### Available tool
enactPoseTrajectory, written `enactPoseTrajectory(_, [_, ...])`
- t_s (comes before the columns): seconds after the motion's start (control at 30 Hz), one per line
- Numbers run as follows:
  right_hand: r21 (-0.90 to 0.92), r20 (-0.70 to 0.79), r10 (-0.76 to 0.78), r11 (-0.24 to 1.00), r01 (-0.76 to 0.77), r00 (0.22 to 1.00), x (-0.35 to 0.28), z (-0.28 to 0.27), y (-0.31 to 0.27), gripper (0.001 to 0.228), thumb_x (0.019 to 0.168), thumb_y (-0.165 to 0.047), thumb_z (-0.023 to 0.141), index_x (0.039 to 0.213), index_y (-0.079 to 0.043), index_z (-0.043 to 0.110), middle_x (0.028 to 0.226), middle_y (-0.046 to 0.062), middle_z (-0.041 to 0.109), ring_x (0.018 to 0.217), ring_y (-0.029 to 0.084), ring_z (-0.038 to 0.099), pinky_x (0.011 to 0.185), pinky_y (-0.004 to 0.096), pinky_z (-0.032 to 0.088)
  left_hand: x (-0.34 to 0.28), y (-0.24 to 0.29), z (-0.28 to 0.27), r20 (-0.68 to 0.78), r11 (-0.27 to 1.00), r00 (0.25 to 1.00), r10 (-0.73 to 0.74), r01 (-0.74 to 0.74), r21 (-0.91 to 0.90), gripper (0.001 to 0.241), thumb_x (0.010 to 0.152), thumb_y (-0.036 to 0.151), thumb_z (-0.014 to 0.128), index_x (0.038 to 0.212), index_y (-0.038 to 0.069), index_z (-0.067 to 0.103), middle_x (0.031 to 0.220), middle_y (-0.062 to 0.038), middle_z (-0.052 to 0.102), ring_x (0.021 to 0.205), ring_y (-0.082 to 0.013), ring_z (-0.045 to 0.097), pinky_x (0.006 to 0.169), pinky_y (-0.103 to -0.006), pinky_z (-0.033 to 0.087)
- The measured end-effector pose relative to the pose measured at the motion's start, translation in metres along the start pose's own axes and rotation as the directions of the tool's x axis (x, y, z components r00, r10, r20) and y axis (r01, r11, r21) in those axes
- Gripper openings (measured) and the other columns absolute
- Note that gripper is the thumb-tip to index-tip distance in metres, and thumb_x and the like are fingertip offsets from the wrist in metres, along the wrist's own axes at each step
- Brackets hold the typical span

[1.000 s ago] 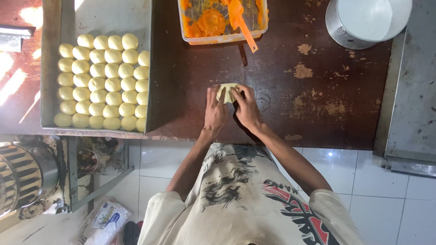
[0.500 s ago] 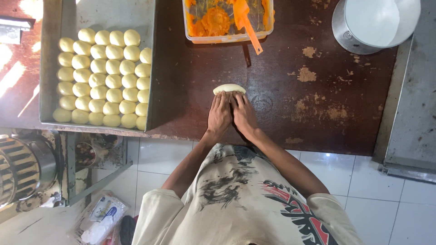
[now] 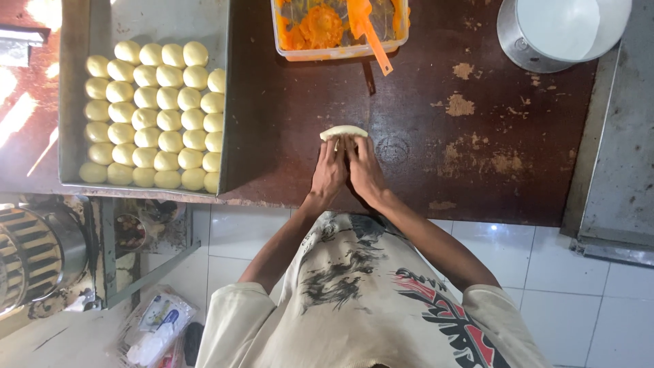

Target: Filling and shaping dough balls with a paste-like filling, then coating them and placing them on a tray.

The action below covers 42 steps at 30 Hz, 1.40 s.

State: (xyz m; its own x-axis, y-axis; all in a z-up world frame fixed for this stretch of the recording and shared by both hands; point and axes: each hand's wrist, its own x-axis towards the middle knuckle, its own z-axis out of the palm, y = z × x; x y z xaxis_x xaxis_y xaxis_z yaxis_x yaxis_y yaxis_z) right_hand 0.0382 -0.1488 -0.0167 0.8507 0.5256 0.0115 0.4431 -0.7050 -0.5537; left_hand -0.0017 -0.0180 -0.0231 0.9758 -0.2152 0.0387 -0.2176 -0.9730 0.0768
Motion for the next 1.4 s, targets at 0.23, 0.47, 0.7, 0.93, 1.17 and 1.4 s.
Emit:
enactPoseTrajectory(0.23, [-0.233, 0.01, -0.131, 0.964, 0.13, 0.991, -0.001, -0.012, -0.004, 0.056, 0.087, 0.004, 0.067, 0.142, 0.006, 0.053, 0.144, 0.02, 0.051, 0.135, 0.036, 0.052, 0.114, 0.046, 0.052, -0.002, -0.007, 0.006, -0.027, 0.983, 0.996, -0.081, 0.075, -0.167, 0.051, 0.101, 0.006, 0.046, 0.146, -0.018, 0.043, 0.154, -0.036, 0.042, 0.15, -0.0453, 0.036, 0.13, -0.0494, 0.029])
enactPoseTrajectory(0.47, [0.031, -0.059, -0.029, 0.999, 0.031, 0.998, 0.009, -0.033, -0.008, 0.056, 0.089, 0.012, 0.062, 0.142, -0.005, 0.058, 0.139, 0.017, 0.049, 0.13, 0.035, 0.052, 0.107, 0.043, 0.056, 0.012, -0.01, -0.064, -0.119, 0.872, 0.972, -0.203, 0.124, -0.474, 0.044, 0.094, 0.0, 0.051, 0.135, -0.013, 0.056, 0.14, -0.032, 0.053, 0.138, -0.0474, 0.046, 0.124, -0.0517, 0.035])
enactPoseTrajectory(0.7, [0.018, -0.022, -0.033, 0.999, 0.033, 0.999, -0.004, -0.029, -0.024, 0.054, 0.093, 0.009, 0.06, 0.146, 0.011, 0.049, 0.14, 0.025, 0.043, 0.132, 0.041, 0.047, 0.099, 0.042, 0.057, -0.006, -0.001, -0.015, -0.156, 0.97, 0.987, -0.041, 0.001, -0.245, 0.051, 0.095, 0.001, 0.057, 0.141, -0.019, 0.052, 0.144, -0.032, 0.052, 0.136, -0.0454, 0.047, 0.121, -0.0522, 0.039])
enactPoseTrajectory(0.93, [-0.203, 0.014, -0.086, 0.975, 0.087, 0.996, -0.018, -0.01, -0.014, 0.06, 0.087, 0.004, 0.064, 0.145, 0.006, 0.052, 0.145, 0.019, 0.045, 0.133, 0.038, 0.048, 0.109, 0.046, 0.055, -0.017, 0.006, 0.004, -0.208, 0.977, 0.973, -0.095, 0.051, -0.207, 0.051, 0.091, 0.001, 0.056, 0.139, -0.017, 0.052, 0.146, -0.033, 0.052, 0.14, -0.0471, 0.047, 0.123, -0.0497, 0.038])
enactPoseTrajectory(1.17, [0.013, -0.078, -0.031, 0.999, 0.032, 0.996, -0.016, -0.024, -0.022, 0.068, 0.08, 0.012, 0.061, 0.147, 0.0, 0.053, 0.141, 0.019, 0.043, 0.134, 0.038, 0.046, 0.107, 0.043, 0.056, -0.01, 0.009, -0.039, -0.288, 0.868, 0.926, -0.244, 0.077, -0.49, 0.044, 0.094, -0.003, 0.058, 0.137, -0.01, 0.057, 0.136, -0.028, 0.057, 0.123, -0.044, 0.055, 0.11, -0.0497, 0.049])
enactPoseTrajectory(1.4, [0.114, 0.154, 0.206, 0.968, -0.225, 0.966, -0.038, -0.007, -0.021, 0.047, 0.107, -0.002, 0.057, 0.152, 0.004, 0.046, 0.147, 0.02, 0.041, 0.126, 0.032, 0.052, 0.089, 0.041, 0.061, -0.036, 0.013, -0.004, -0.141, 0.998, 0.989, 0.053, -0.046, 0.051, 0.055, 0.089, 0.004, 0.062, 0.14, -0.014, 0.053, 0.141, -0.031, 0.054, 0.138, -0.0451, 0.047, 0.12, -0.052, 0.043])
